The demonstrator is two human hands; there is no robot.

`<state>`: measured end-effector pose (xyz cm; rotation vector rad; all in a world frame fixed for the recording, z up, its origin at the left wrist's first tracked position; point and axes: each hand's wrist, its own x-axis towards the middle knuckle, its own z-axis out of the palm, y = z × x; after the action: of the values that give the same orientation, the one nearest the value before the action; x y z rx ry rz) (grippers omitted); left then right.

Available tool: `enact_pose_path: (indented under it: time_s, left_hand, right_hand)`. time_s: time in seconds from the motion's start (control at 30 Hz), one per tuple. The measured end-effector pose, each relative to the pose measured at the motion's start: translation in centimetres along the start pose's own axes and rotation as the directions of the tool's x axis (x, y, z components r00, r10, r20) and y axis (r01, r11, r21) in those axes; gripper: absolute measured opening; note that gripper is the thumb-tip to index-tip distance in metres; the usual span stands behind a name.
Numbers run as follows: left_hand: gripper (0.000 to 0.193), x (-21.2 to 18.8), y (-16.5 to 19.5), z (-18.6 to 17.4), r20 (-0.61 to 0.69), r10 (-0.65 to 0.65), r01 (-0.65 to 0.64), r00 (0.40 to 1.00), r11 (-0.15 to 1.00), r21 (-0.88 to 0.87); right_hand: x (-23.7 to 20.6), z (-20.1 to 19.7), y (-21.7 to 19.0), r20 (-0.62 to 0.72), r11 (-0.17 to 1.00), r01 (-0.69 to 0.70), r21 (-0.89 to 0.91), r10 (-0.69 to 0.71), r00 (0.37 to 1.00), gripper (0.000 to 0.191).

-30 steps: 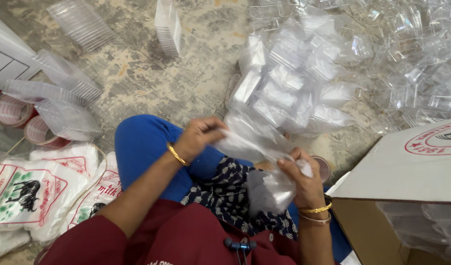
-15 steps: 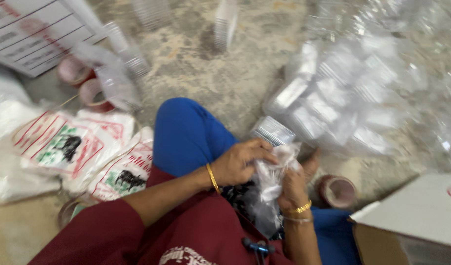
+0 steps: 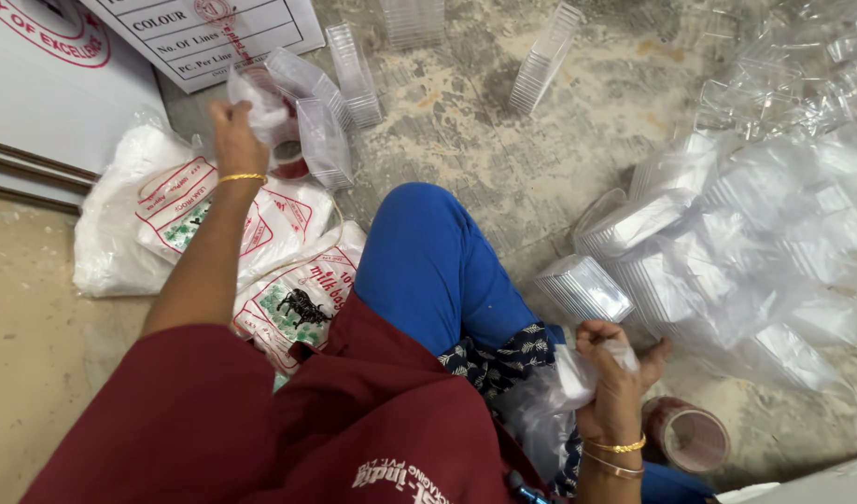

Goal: The person sits on the floor and wraps clear plastic containers in white foam pouches one at a time, stacking the wrapped containers beside them. They then place the wrapped containers into a large cardboard box and reach into the box to arrange them.

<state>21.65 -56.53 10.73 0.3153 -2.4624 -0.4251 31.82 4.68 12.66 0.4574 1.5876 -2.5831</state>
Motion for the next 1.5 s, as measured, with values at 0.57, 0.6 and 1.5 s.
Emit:
enact_pose_path:
  time_s: [0.57,0.6,1.5]
  left_hand:
    - [0.01,2.6,20.4,-1.2,0.016,-0.074,0.056,0.997,0.589,-0.806]
    - [0.02,0.5,25.2,-0.4,0.12,-0.017,0.113,0.993,0.488,-0.866]
    - [0.022,-14.9,45.5,-0.6,0.204,0.605,0.06,0.77,0.249,-0.967]
  right_hand:
    - [-0.9,1.1,-0.5,-0.159,0.981,0.118,0.156,-0.093,0.983,0.05]
    - [-0.9,1.3,-0.4,-0.114,0.975,0.181,0.131,-0.166,0.979,0.037]
    - [-2.2,1.6,-1.9,-0.322,0.906,0.424,-0.009,-0.404,0.856,0.009]
